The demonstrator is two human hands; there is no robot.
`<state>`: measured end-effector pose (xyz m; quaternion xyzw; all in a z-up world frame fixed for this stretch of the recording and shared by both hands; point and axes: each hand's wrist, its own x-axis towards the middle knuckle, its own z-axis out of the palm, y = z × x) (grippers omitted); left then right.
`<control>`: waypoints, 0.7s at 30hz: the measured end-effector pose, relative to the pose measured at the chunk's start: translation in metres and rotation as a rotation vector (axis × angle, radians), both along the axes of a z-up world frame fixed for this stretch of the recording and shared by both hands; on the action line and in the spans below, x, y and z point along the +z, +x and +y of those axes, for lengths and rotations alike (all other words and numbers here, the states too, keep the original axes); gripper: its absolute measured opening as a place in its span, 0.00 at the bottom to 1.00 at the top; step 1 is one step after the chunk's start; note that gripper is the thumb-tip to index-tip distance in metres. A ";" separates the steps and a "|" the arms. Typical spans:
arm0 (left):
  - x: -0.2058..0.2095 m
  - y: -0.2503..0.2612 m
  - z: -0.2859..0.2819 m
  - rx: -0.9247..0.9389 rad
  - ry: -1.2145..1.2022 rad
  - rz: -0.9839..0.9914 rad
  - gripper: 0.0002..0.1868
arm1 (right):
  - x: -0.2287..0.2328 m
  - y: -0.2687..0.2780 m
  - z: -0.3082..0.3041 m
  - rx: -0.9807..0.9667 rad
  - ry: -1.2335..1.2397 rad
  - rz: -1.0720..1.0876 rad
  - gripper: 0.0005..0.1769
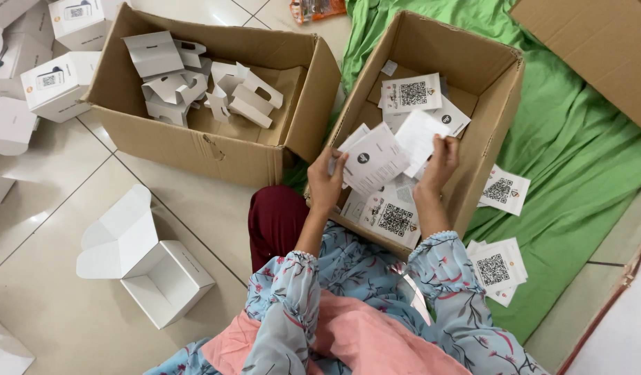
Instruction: The person assembles small product boxes and applies QR code labels to them.
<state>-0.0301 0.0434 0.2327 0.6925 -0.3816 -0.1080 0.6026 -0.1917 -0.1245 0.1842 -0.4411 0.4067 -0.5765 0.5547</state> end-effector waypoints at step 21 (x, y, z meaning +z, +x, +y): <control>-0.030 0.015 -0.001 0.218 -0.143 0.225 0.10 | -0.144 0.075 0.079 1.168 -0.654 1.283 0.15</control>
